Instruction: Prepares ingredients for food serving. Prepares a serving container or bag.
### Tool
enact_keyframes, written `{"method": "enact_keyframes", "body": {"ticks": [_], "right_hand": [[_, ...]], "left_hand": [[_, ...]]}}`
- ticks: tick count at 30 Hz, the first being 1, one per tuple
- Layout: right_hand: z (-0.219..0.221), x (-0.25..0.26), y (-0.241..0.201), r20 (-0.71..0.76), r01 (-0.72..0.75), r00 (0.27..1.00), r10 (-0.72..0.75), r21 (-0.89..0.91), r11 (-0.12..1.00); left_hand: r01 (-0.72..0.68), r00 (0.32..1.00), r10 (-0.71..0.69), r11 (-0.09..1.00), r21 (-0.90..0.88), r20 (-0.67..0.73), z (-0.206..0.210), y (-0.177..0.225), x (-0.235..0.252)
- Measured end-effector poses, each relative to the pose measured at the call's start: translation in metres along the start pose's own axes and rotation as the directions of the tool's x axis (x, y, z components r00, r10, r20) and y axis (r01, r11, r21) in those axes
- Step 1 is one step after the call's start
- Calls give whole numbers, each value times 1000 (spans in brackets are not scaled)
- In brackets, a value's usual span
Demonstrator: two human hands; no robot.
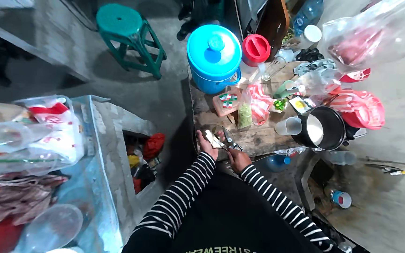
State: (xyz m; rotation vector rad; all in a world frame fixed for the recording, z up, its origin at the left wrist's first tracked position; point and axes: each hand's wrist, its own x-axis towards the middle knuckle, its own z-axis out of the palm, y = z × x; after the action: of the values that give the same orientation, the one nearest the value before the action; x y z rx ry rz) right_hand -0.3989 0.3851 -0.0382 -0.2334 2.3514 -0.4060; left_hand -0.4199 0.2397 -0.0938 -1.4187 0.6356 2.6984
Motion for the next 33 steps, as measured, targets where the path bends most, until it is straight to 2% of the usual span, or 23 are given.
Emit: {"method": "enact_keyframes", "body": {"ticks": [3, 6, 8, 14, 17, 20, 23, 24, 28, 32, 33], "right_hand": [[3, 1, 1, -55, -1, 998, -4, -86, 996], [8, 3, 8, -127, 53, 990, -62, -69, 996], [6, 0, 6, -109, 78, 991, -79, -11, 997], [0, -9, 2, -195, 116, 976, -94, 101, 988], [3, -4, 4, -137, 74, 990, -45, 219, 973], [10, 2, 11, -42, 45, 999, -29, 442, 896], [16, 6, 18, -17, 63, 998, -67, 613, 788], [14, 5, 17, -13, 49, 998, -54, 660, 750], [13, 5, 15, 7, 17, 999, -35, 765, 644], [19, 8, 17, 58, -55, 998, 7, 889, 455], [19, 9, 18, 56, -72, 997, 47, 877, 474]], "left_hand": [[13, 999, -13, 1000, 20, -40, -1, -2, 0], [22, 999, -22, 1000, 16, -40, -4, 0, 2], [27, 999, -27, 999, 18, -39, -5, 3, 2], [23, 997, -20, 999, 45, -74, -5, 4, 4], [35, 998, -34, 999, 25, -46, -3, 5, 1], [32, 999, -30, 998, 47, -34, 10, 12, -14], [-14, 999, 12, 998, 55, 37, 4, 11, -11], [-4, 1000, 2, 998, 70, 23, 10, 14, -18], [41, 998, -40, 999, -1, 45, 7, 11, -9], [81, 996, -84, 987, 136, 22, 10, 17, -21], [76, 996, -80, 988, 132, 32, 8, 15, -16]]}}
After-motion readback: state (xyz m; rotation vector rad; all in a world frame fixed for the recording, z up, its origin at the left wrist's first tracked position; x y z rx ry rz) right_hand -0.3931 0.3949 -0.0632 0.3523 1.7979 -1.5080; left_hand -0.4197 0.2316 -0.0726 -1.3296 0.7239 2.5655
